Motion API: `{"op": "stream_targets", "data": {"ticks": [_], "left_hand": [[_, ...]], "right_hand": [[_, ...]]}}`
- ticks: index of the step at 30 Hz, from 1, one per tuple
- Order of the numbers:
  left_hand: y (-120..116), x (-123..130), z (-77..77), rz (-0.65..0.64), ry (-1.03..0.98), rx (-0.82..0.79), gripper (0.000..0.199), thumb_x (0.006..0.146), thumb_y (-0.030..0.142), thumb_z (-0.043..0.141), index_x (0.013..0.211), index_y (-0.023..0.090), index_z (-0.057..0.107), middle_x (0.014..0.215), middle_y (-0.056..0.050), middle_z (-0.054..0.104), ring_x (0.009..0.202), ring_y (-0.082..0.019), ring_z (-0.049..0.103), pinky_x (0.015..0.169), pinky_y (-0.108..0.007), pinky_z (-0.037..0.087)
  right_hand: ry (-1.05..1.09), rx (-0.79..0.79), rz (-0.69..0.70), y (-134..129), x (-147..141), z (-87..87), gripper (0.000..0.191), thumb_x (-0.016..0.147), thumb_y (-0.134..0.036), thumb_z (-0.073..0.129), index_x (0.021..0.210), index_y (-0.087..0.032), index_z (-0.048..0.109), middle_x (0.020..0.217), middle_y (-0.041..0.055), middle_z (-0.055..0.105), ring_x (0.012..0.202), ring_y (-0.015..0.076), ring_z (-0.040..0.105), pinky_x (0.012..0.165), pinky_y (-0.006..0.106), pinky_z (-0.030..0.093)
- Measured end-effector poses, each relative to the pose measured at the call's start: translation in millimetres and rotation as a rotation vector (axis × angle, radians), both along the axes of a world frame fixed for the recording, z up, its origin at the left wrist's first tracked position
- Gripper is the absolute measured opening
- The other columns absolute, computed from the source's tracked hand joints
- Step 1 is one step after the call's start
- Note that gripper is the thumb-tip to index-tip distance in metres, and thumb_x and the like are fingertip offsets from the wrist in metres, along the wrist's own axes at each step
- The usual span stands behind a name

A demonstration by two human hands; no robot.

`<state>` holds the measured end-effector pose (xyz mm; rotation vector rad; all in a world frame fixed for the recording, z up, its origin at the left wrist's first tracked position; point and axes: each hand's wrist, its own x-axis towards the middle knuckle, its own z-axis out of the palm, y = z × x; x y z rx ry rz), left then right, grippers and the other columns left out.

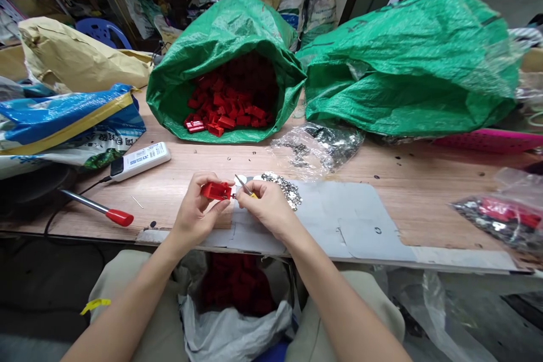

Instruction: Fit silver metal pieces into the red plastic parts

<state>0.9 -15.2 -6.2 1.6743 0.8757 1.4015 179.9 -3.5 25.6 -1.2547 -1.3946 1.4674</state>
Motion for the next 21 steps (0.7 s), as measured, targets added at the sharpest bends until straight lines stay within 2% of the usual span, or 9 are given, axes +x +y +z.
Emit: {"op": "stream_targets", "data": {"ticks": [4,8,21], "left_hand": [[0.3,0.2,3.7,0.077,0.109,0.13,0.029,0.084,0.018,0.073,0.108,0.022,0.057,0.108,-0.007,0.059,0.105,-0.022,0.063,0.092,-0.04,0.054],[0.4,0.5,6.5,0.071,0.166,0.235,0.028,0.082,0.015,0.075,0.105,0.022,0.06,0.104,-0.006,0.062,0.102,-0.021,0.064,0.089,-0.036,0.054],[-0.6,2.9,9.4,0.057,0.197,0.27,0.027,0.082,0.018,0.076,0.107,0.022,0.066,0.101,-0.006,0.065,0.097,-0.02,0.064,0.085,-0.034,0.054]], "right_hand": [[-0.061,0.081,-0.014,-0.1,-0.8,-0.7,0.03,0.078,-0.044,0.068,0.064,-0.02,0.056,0.048,-0.0074,0.035,0.044,0.0082,0.027,0.045,0.025,0.019],[-0.064,0.096,-0.008,0.3,-0.5,1.1,0.03,0.078,-0.045,0.066,0.064,-0.02,0.055,0.048,-0.0074,0.035,0.046,0.0091,0.027,0.047,0.026,0.02],[-0.198,0.191,-0.007,1.7,2.0,0.8,0.024,0.076,-0.038,0.062,0.064,-0.018,0.057,0.06,-0.0029,0.045,0.058,0.0115,0.035,0.054,0.026,0.026]]}}
